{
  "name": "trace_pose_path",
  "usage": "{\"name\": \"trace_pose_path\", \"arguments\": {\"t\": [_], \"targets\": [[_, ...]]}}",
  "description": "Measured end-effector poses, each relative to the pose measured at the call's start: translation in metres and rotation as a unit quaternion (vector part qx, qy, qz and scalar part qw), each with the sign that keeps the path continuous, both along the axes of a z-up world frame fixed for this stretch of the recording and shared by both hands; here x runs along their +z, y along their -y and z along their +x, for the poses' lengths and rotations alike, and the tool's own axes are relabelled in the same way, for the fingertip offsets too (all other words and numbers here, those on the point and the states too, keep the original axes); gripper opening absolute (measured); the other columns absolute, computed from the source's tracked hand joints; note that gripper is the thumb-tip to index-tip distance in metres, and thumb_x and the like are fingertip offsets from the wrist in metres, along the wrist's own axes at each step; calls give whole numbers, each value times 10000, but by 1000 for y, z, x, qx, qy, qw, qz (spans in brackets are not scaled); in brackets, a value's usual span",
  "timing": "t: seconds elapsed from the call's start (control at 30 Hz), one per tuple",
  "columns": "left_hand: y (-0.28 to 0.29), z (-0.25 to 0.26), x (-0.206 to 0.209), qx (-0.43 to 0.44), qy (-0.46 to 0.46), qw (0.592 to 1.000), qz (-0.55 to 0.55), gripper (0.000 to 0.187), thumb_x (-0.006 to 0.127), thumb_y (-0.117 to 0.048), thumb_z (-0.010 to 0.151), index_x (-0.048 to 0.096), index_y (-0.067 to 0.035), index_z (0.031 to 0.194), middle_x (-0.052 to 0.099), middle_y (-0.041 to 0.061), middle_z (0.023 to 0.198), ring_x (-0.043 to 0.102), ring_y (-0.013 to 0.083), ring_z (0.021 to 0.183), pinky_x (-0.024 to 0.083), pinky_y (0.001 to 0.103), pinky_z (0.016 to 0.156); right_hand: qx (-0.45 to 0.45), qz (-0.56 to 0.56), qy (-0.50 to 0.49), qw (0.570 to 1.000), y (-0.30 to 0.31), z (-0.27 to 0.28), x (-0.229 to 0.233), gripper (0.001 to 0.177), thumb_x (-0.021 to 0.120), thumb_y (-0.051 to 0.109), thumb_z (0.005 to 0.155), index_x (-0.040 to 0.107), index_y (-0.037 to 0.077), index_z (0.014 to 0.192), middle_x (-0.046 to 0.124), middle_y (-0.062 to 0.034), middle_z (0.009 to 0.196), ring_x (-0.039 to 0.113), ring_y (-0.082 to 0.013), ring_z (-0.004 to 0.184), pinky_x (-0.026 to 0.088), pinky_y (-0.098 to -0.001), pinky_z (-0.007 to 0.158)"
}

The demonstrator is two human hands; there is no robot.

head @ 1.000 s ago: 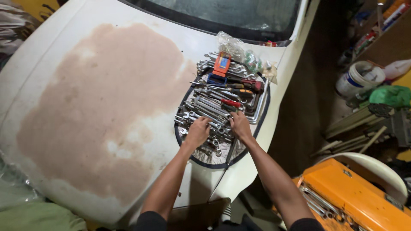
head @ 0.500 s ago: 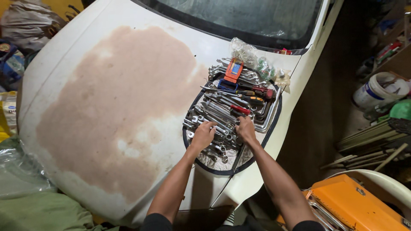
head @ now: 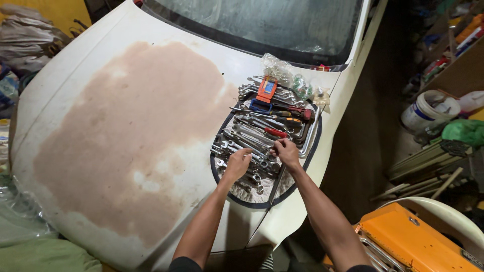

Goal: The person transfers various hand tools from a circular mat on a car hood into an orange toolbox. They pick up items one by one, including wrenches, pliers, and packaged accessories, and place them inside the toolbox.

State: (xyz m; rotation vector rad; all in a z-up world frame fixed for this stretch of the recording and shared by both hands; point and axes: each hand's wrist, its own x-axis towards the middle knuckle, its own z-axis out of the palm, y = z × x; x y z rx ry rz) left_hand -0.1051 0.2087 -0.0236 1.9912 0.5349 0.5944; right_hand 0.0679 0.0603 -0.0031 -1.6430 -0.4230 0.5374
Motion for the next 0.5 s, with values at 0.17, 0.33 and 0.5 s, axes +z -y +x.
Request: {"name": "trace_pose_path", "arguments": {"t": [0.17, 0.33, 0.5], "targets": [[-8, 20, -22, -55, 83, 967, -235, 385, 469, -244, 1040, 637, -32, 1314, 757, 158, 1175, 768, 268, 1009, 604, 398, 905, 22, 93, -38, 995, 21, -10, -3, 237, 592, 193, 1035, 646, -35, 1062, 732, -136, 912, 756, -188, 783, 634, -295, 712], [-11, 26, -27, -30, 154, 890, -428, 359, 426, -301, 1088, 550, -56, 1320, 695, 71, 1235, 723, 214, 1097, 564, 359, 947, 55, 129, -92, 986, 51, -31, -9, 237, 578, 213, 1043, 639, -9, 1097, 735, -120, 928, 742, -183, 814, 610, -303, 744], [-3, 24, -2, -15, 182, 875, -449, 287, 499, -273, 1073, 624, -30, 1159, 746, 96, 1080, 754, 221, 979, 598, 325, 810, 28, 131, -147, 980, 80, -56, -4, 234, 567, 258, 1053, 620, 37, 1111, 721, -94, 951, 708, -155, 828, 576, -310, 788]]}}
